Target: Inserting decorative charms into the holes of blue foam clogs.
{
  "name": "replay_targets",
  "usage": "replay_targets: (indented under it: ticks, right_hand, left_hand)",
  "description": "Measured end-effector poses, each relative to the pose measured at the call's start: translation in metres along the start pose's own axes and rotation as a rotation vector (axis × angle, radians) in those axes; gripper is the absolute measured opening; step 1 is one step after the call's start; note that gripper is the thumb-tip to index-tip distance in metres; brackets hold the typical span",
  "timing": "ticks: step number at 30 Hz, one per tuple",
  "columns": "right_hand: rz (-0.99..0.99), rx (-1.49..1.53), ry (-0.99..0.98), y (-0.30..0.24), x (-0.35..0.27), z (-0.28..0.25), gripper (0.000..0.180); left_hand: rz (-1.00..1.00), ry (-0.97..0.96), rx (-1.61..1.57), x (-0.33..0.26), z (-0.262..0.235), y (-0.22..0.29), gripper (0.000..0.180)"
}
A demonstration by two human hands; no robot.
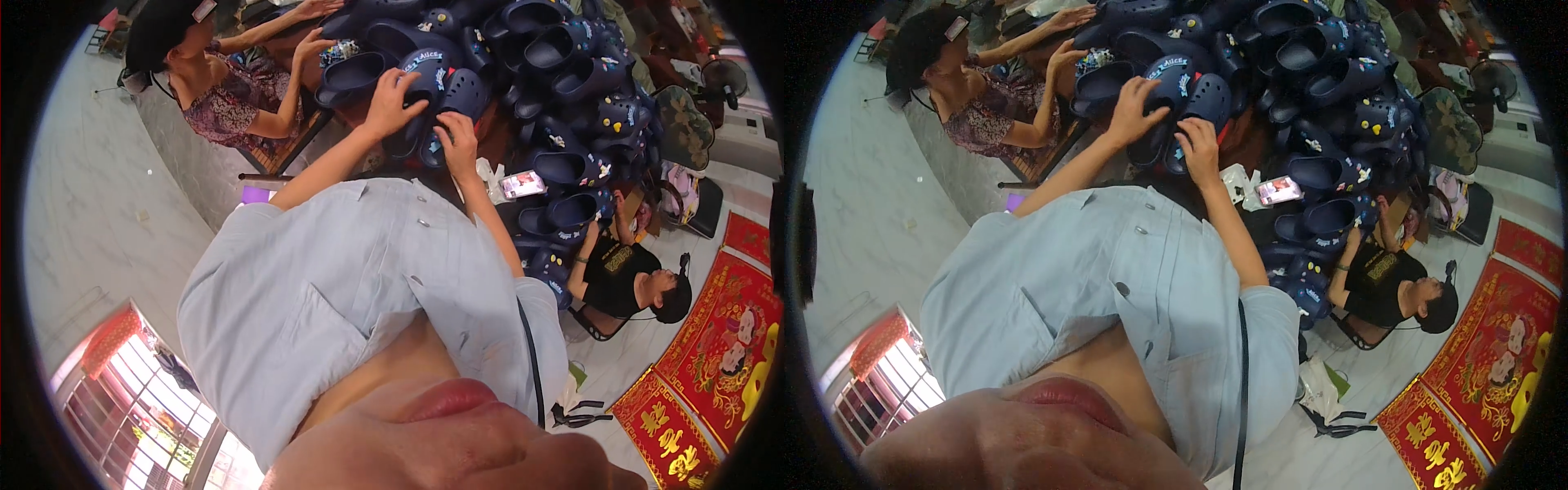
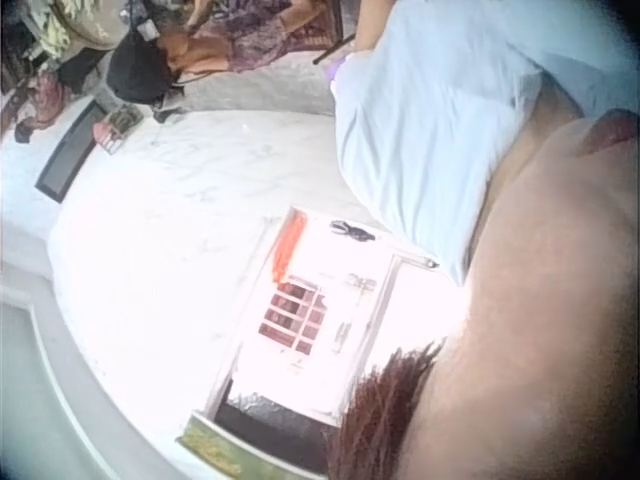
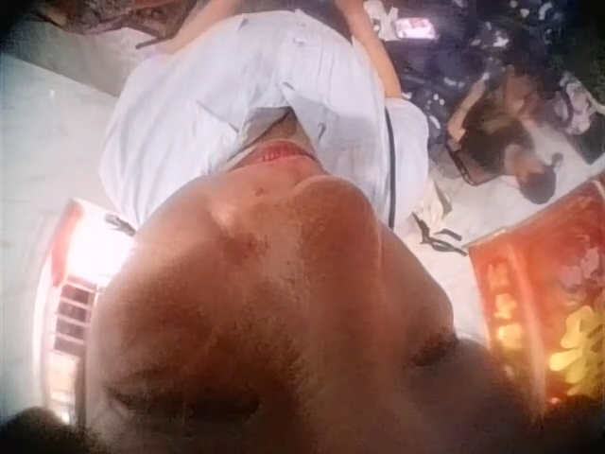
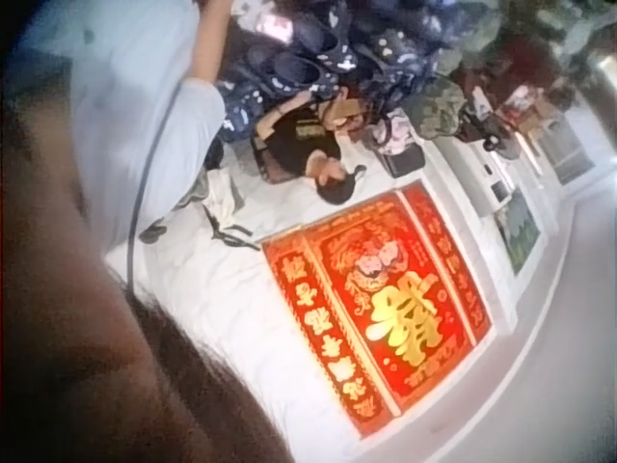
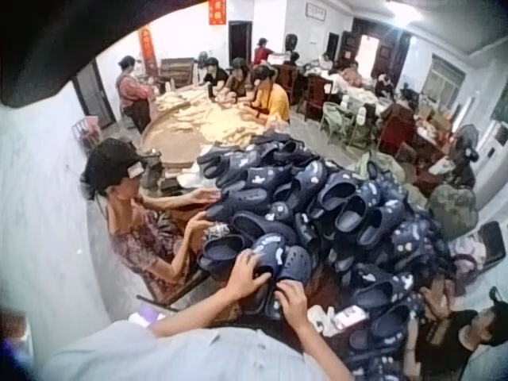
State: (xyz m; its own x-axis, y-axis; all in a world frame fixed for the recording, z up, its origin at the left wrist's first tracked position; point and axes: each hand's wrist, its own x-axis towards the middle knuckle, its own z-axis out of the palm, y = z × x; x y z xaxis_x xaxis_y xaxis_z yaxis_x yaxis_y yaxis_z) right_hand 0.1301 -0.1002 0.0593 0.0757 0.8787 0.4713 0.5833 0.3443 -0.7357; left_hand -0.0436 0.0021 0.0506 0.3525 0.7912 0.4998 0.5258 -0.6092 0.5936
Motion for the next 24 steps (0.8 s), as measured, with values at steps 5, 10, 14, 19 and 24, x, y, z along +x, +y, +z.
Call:
replay_targets:
  ticks: [5,10,14,19,24]
  right_hand:
    - [-0.107,-0.370,0.065,-0.006,0.018,0.002,0.038]
    - [-0.096,-0.558,0.032,0.002,0.041,0.022,0.071]
    - [-0.071,-0.723,0.021,0.022,0.042,0.040,0.068]
    - [-0.066,-0.768,0.013,0.020,0.043,0.045,0.060]
    - [-0.063,-0.768,0.022,0.020,0.042,0.049,0.057]
  left_hand:
    - [-0.224,-0.013,-0.067,0.012,-0.010,-0.025,0.054]
    - [-0.461,-0.195,0.042,0.045,-0.006,-0.039,0.063]
    - [-0.492,-0.486,0.328,0.067,0.005,-0.045,0.072]
    - [-0.409,-0.515,0.313,0.067,0.015,-0.073,0.065]
    - [-0.221,-0.380,0.357,0.061,0.019,-0.079,0.045]
